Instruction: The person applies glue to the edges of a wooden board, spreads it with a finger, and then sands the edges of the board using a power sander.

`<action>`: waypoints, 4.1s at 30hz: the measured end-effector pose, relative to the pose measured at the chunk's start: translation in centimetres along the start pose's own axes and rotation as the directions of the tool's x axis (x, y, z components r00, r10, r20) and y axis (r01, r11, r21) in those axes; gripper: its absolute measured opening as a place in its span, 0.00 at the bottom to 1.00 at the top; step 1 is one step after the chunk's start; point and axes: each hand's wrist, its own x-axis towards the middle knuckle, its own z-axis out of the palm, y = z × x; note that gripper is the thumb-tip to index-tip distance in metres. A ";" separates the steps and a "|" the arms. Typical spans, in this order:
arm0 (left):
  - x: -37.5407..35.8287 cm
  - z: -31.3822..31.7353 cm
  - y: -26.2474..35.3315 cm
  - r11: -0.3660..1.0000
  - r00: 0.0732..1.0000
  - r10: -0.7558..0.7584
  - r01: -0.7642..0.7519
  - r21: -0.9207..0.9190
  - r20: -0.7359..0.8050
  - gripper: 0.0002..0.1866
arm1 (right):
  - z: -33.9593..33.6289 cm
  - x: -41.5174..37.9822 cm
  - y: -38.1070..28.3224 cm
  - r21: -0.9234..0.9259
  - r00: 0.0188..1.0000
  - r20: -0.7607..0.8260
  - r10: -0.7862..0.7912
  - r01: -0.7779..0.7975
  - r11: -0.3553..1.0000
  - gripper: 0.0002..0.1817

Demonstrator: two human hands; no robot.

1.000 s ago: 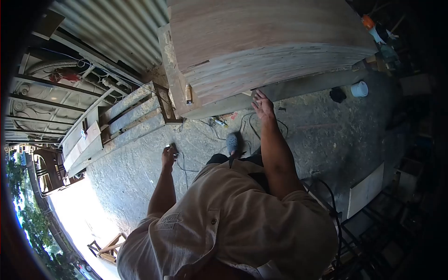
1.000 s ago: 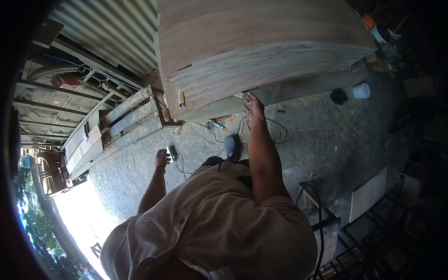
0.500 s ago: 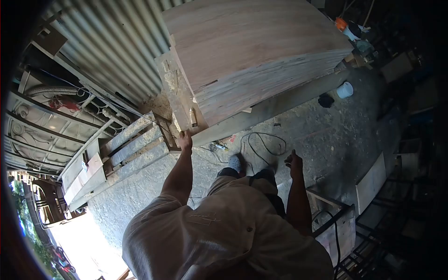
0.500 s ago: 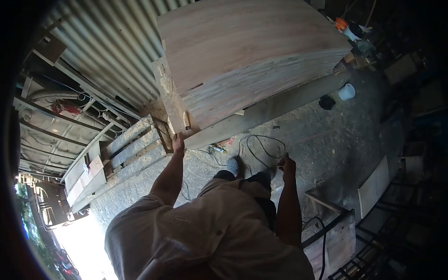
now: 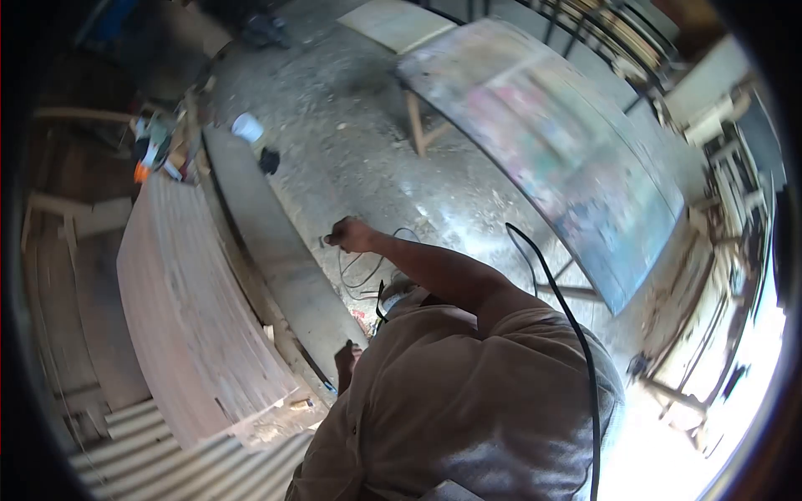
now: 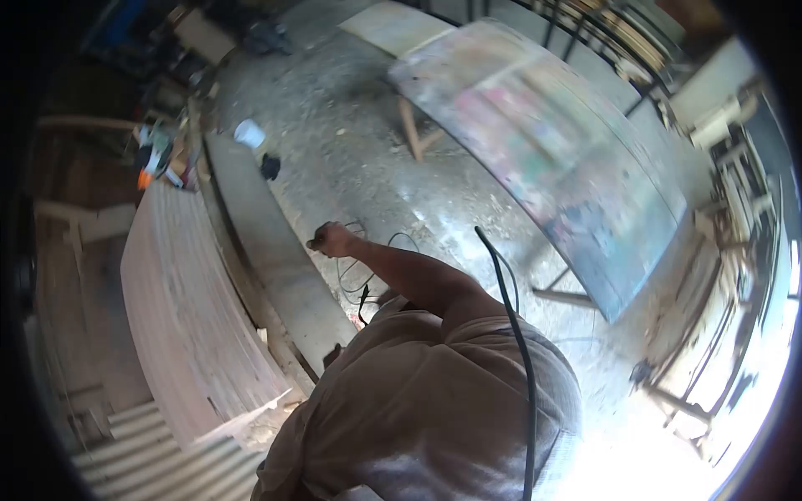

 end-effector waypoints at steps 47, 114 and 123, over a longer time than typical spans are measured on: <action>-50.8 84.0 14.2 0.512 0.225 -0.158 -0.814 0.275 0.961 0.11 | 3.9 -128.1 19.7 0.359 -0.791 -0.063 0.609 0.551 0.753 0.15; -71.2 88.7 22.7 0.855 0.562 0.509 -0.415 -0.311 0.652 0.26 | -34.5 -135.1 25.2 0.190 -0.229 -0.948 0.222 0.152 0.970 0.14; -55.7 67.3 18.9 0.713 0.941 0.306 -0.126 -0.689 0.145 0.17 | -36.1 -118.8 19.5 0.213 0.093 -0.975 0.200 0.157 0.964 0.13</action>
